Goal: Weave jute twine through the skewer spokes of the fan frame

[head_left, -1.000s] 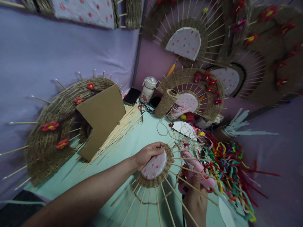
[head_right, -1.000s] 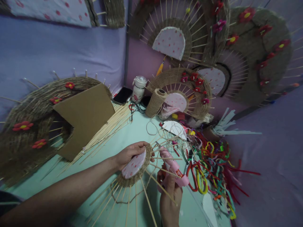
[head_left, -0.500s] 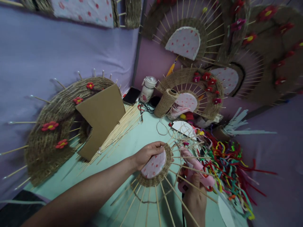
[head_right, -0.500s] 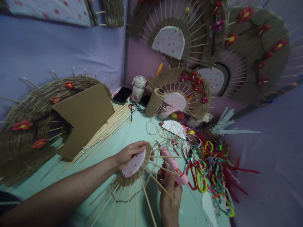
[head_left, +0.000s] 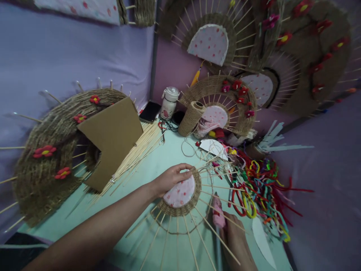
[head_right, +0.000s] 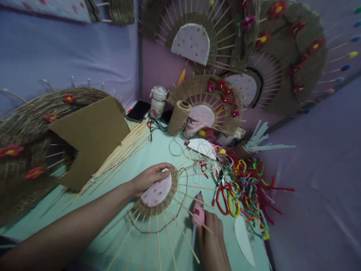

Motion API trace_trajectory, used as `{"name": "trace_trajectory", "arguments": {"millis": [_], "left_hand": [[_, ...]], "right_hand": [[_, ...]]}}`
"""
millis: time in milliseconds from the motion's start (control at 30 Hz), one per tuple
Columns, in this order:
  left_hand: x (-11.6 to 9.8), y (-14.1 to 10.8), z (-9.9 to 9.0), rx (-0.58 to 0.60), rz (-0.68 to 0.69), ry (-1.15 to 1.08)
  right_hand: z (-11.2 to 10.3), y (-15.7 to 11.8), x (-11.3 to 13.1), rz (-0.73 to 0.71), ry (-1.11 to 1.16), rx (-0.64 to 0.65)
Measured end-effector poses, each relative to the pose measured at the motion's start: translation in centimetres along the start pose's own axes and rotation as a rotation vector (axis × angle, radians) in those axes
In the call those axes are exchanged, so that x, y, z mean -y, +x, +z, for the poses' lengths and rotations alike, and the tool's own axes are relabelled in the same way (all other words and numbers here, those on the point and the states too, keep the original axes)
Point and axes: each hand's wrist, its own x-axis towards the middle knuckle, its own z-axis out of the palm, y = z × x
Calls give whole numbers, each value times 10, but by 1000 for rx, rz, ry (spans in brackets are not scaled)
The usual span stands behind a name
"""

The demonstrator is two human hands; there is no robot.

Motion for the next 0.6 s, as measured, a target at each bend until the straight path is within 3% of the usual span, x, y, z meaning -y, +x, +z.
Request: {"name": "trace_trajectory", "arguments": {"millis": [133,233,367,467,600], "left_hand": [[-10,-4,4,-17,37,99],[-14,-10,8,14,41,178],[-13,-18,11,94,23,277],[-11,-24,15,135,-10,274],[-15,-31,15,158,-16,249]], "right_hand": [[3,-17,-20,-129,-254,-16],[-15,-7,-3,-171,-247,4],[-31,30,51,-106,58,79],[-18,59,87,-39,378,175],[5,89,96,-80,622,485]]}}
